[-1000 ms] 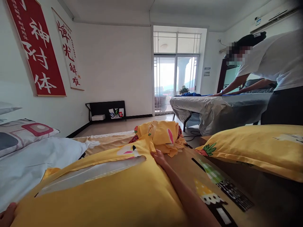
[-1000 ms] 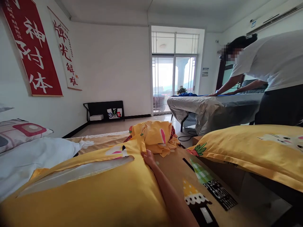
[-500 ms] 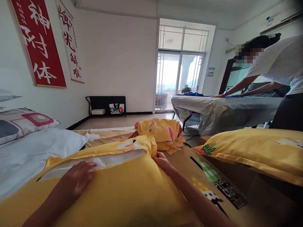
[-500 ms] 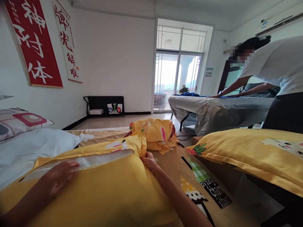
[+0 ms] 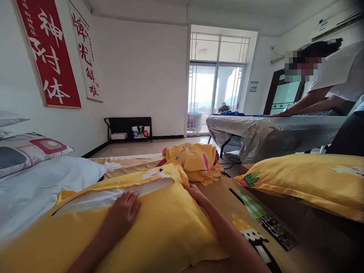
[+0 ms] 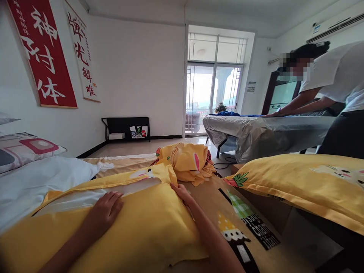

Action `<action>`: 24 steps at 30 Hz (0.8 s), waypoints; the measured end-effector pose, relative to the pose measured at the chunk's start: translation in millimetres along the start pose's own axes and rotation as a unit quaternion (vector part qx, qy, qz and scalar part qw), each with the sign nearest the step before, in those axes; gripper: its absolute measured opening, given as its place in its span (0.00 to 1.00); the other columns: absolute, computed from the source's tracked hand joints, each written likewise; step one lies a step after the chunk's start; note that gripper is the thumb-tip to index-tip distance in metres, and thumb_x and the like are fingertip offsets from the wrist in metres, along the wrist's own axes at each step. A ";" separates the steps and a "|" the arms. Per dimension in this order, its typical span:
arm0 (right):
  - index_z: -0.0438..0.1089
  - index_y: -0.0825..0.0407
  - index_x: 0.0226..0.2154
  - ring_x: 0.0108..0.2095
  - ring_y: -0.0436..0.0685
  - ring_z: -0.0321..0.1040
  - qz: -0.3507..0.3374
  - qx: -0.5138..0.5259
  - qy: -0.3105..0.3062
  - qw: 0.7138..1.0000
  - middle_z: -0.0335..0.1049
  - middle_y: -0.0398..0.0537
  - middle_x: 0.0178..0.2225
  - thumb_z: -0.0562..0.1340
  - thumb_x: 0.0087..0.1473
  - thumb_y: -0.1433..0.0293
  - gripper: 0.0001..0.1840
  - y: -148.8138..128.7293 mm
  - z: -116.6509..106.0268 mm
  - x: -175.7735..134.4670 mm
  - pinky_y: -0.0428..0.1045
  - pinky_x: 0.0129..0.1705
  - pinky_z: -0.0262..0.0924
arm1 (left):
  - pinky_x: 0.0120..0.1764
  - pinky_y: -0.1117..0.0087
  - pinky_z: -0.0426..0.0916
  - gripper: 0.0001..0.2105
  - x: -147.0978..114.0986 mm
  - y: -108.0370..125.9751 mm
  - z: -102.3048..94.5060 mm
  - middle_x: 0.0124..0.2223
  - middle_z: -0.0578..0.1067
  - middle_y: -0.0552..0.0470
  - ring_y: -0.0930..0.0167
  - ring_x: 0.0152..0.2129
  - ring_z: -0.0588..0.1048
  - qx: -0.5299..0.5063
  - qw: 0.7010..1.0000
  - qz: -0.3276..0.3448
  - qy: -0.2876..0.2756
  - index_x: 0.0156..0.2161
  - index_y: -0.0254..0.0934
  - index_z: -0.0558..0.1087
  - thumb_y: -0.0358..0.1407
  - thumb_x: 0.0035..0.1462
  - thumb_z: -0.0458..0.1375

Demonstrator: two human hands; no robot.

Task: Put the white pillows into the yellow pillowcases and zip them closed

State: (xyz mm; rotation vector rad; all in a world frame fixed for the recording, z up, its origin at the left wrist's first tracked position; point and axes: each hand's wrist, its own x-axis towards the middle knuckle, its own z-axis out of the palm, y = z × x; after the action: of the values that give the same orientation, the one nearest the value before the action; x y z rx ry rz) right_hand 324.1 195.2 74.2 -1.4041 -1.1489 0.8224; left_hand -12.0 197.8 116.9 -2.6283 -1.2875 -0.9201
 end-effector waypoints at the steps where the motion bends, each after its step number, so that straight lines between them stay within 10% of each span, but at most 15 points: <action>1: 0.74 0.54 0.30 0.31 0.58 0.69 0.003 -0.006 -0.002 1.000 0.74 0.49 0.28 0.66 0.40 0.52 0.22 4.9 -4.7 -4.6 0.50 0.32 0.64 | 0.50 0.55 0.66 0.17 -0.1 1.3 -0.8 0.48 0.75 0.44 0.61 0.47 0.71 -0.005 1.000 -0.001 -0.004 0.47 0.38 0.72 0.43 0.62 0.45; 24: 0.56 0.49 0.11 0.21 0.50 0.48 -0.087 -0.110 0.054 0.989 0.54 0.40 0.14 0.55 0.43 0.49 0.25 46.3 -29.0 3.5 0.47 0.25 0.48 | 0.44 0.60 0.65 0.18 19.1 4.6 -46.6 0.39 0.74 0.47 0.62 0.40 0.72 0.020 0.986 -0.033 -0.161 0.37 0.40 0.73 0.41 0.62 0.42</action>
State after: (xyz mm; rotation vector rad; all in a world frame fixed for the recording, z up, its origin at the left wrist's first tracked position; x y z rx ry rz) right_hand 361.4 192.3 34.2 -1.4835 -1.2864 0.5019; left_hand -22.1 193.5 166.2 -2.8014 -1.4484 -0.4803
